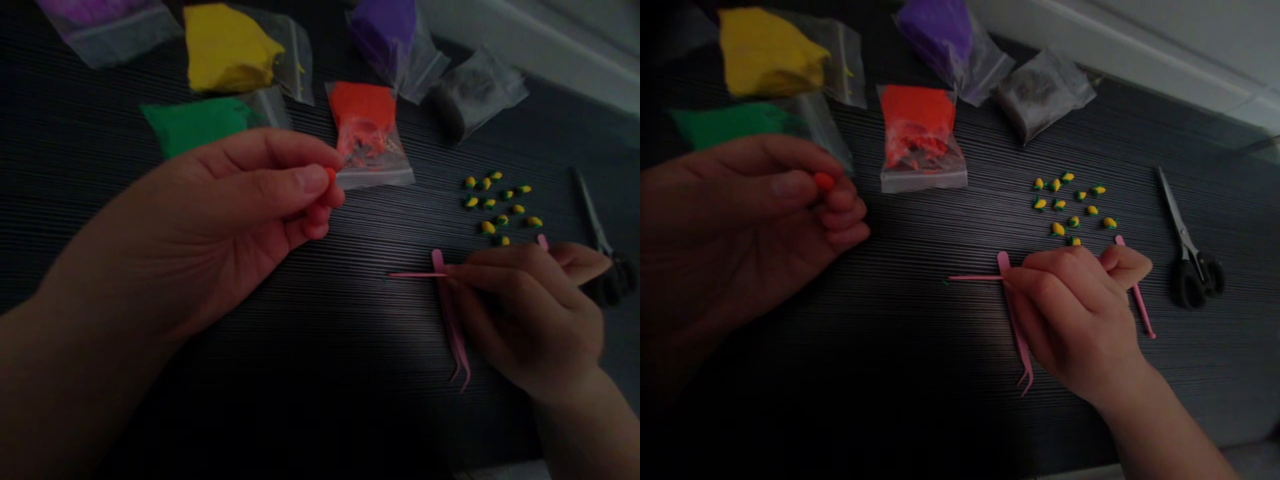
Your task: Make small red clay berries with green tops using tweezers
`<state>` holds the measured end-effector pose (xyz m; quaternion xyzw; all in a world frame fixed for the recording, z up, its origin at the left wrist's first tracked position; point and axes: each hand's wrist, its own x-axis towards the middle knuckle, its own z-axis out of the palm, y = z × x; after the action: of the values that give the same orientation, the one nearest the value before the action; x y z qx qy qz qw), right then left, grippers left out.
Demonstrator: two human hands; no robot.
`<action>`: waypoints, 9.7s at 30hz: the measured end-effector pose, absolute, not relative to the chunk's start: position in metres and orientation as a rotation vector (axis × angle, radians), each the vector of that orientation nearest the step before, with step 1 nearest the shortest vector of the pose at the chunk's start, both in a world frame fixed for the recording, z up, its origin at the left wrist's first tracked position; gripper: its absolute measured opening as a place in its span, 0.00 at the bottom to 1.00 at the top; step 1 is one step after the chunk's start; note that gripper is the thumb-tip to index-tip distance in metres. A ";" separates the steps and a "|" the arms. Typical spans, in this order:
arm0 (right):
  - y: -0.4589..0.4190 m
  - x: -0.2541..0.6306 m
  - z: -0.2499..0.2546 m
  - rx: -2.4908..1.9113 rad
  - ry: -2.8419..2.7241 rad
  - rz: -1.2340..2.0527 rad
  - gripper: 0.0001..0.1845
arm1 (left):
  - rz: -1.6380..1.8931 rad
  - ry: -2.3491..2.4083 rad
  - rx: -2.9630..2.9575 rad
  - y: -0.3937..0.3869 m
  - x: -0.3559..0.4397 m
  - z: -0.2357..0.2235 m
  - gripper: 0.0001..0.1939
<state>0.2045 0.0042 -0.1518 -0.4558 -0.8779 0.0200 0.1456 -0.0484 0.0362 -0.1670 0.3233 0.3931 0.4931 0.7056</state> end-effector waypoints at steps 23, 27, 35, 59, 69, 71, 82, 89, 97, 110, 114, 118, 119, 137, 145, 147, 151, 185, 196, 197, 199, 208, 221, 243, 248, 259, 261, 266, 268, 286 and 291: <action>0.004 0.204 -0.151 -1.315 -2.520 0.047 0.08 | 1.066 0.868 0.722 0.038 -0.047 -0.166 0.08; 0.004 0.199 -0.150 -1.306 -2.536 0.075 0.07 | 1.085 0.941 0.734 0.038 -0.047 -0.166 0.09; 0.002 0.198 -0.151 -1.346 -2.522 0.075 0.06 | 1.057 0.982 0.741 0.037 -0.046 -0.165 0.09; 0.004 0.207 -0.150 -1.261 -2.384 -0.036 0.15 | 1.063 0.974 0.689 0.039 -0.044 -0.161 0.08; 0.005 0.212 -0.148 -1.058 -2.396 -0.104 0.18 | 1.046 1.025 0.825 0.035 -0.040 -0.160 0.08; 0.004 0.213 -0.148 -1.031 -2.404 -0.133 0.17 | 1.009 1.124 1.044 0.031 -0.039 -0.157 0.06; 0.004 0.205 -0.146 -1.237 -2.249 0.152 0.16 | 0.777 1.322 2.155 0.020 -0.036 -0.160 0.07; 0.002 0.200 -0.147 -1.459 -2.122 0.408 0.11 | 0.707 1.407 2.312 0.022 -0.036 -0.168 0.08; 0.001 0.198 -0.146 -1.523 -2.009 0.559 0.08 | 0.757 1.406 2.230 0.022 -0.034 -0.170 0.12; -0.007 0.191 -0.137 -1.454 -1.988 0.683 0.11 | 0.778 1.273 1.879 0.007 -0.022 -0.142 0.11; -0.010 0.189 -0.134 -1.456 -1.991 0.697 0.10 | 0.777 1.214 1.808 0.004 -0.022 -0.143 0.11; -0.011 0.187 -0.133 -1.496 -1.971 0.736 0.09 | 0.783 1.224 1.779 0.004 -0.022 -0.143 0.10; -0.012 0.186 -0.133 -1.500 -1.965 0.742 0.09 | 0.776 1.219 1.780 0.004 -0.021 -0.143 0.10; -0.011 0.186 -0.134 -1.500 -1.964 0.675 0.09 | 0.793 1.194 1.838 0.005 -0.021 -0.146 0.05; -0.008 0.187 -0.133 -1.527 -1.850 0.580 0.07 | 0.833 1.215 2.015 0.004 -0.020 -0.145 0.03; -0.008 0.187 -0.133 -1.523 -1.842 0.580 0.07 | 0.865 1.199 2.093 0.003 -0.021 -0.146 0.03; -0.008 0.188 -0.134 -1.526 -1.846 0.558 0.07 | 0.879 1.151 2.277 0.003 -0.021 -0.150 0.04; -0.002 0.201 -0.130 -1.579 -1.954 0.430 0.06 | 0.599 1.191 2.641 0.010 -0.012 -0.159 0.08; 0.001 0.202 -0.134 -1.612 -1.967 0.462 0.06 | 0.530 1.169 2.758 0.002 -0.025 -0.159 0.09; 0.001 0.203 -0.134 -1.611 -1.976 0.466 0.06 | 0.525 1.171 2.771 0.002 -0.025 -0.158 0.09; 0.001 0.203 -0.134 -1.608 -1.991 0.473 0.06 | 0.513 1.169 2.800 0.000 -0.026 -0.157 0.09; 0.000 0.204 -0.133 -1.583 -1.985 0.446 0.06 | 0.597 1.196 2.760 -0.002 -0.026 -0.157 0.06; 0.002 0.206 -0.137 -1.555 -2.035 0.463 0.07 | 0.466 1.301 2.623 -0.001 -0.016 -0.152 0.14; 0.003 0.207 -0.137 -1.558 -2.081 0.459 0.07 | 0.501 1.262 2.851 -0.001 -0.022 -0.167 0.17; 0.003 0.206 -0.136 -1.575 -2.083 0.443 0.07 | 0.459 1.244 2.861 -0.001 -0.021 -0.165 0.18; 0.003 0.207 -0.137 -1.604 -2.079 0.441 0.08 | 0.650 1.258 2.842 0.002 -0.032 -0.164 0.14; 0.002 0.207 -0.137 -1.609 -2.076 0.448 0.08 | 0.699 1.270 2.831 0.003 -0.033 -0.164 0.13; 0.003 0.209 -0.138 -1.625 -2.086 0.440 0.07 | 0.705 1.290 2.791 0.006 -0.037 -0.162 0.11; 0.003 0.210 -0.138 -1.628 -2.095 0.442 0.08 | 0.714 1.292 2.770 0.007 -0.038 -0.161 0.12; 0.008 0.211 -0.143 -1.627 -2.287 0.355 0.09 | 0.632 1.520 2.496 0.023 -0.039 -0.171 0.11; -0.008 0.218 -0.142 -1.762 -2.252 0.267 0.06 | 0.683 1.473 2.420 0.024 -0.039 -0.170 0.08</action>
<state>0.2177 -0.0077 -0.1416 -0.6079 -0.7771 0.0921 0.1343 -0.0393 0.0238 -0.1697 0.8252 0.5020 0.2328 0.1134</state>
